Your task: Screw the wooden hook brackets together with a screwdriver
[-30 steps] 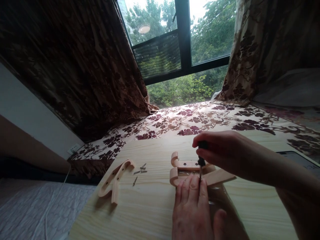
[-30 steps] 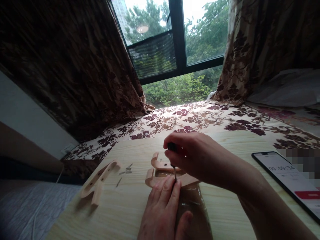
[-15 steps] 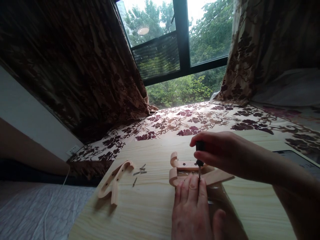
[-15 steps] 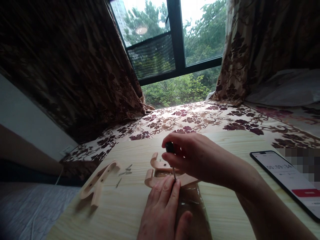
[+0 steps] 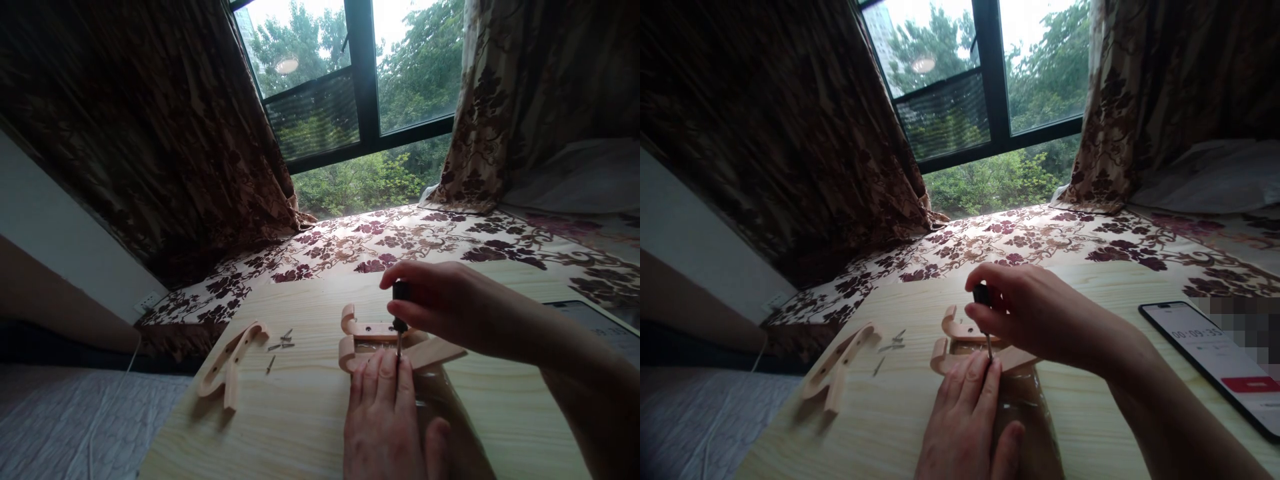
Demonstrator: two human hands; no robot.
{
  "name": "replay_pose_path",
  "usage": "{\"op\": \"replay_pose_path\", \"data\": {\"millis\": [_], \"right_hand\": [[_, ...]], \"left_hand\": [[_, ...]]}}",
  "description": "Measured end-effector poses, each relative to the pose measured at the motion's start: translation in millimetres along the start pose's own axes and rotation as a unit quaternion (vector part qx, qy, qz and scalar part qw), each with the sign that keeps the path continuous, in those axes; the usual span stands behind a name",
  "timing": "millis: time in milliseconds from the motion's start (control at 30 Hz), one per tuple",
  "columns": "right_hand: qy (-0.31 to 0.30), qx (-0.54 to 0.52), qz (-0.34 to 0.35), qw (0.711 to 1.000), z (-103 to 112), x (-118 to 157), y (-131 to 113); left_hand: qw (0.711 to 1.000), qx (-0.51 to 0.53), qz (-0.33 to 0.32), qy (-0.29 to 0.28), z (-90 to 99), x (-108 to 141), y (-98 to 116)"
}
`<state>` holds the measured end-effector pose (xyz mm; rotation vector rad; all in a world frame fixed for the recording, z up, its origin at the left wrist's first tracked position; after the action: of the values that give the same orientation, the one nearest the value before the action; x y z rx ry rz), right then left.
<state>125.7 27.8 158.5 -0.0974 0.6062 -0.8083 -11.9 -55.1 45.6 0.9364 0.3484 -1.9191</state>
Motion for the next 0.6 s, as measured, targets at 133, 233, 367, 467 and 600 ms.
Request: {"op": "replay_pose_path", "data": {"millis": [133, 233, 367, 467, 600], "right_hand": [[-0.009, -0.02, 0.015, 1.0, 1.3, -0.2, -2.2], [-0.004, -0.005, 0.003, 1.0, 1.0, -1.8, -0.4], [0.008, 0.009, -0.011, 1.0, 1.8, -2.0, 0.0], [0.008, -0.017, 0.001, 1.0, 3.0, -0.6, -2.9], [-0.005, -0.05, 0.023, 0.998, 3.2, -0.3, -5.5]], "left_hand": [[1.0, 0.005, 0.0, -0.009, 0.1, -0.5, 0.0], [1.0, 0.005, 0.002, -0.006, 0.9, -0.9, 0.1], [1.0, -0.003, -0.004, 0.0, 1.5, -1.1, 0.4], [1.0, -0.011, -0.011, 0.002, 2.1, -1.3, 0.5], [1.0, -0.014, -0.015, -0.004, 2.8, -1.7, 0.3]]}}
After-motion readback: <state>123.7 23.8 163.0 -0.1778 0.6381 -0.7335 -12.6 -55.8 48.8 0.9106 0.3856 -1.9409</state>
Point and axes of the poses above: each hand's wrist, its own x-axis away from the middle knuckle, its own z-axis out of the back of the hand, y = z × x, the point moved 2 cm from there along -x, towards the middle knuckle, and after that the axes turned 12 degrees about x, right-handed, at the moved point
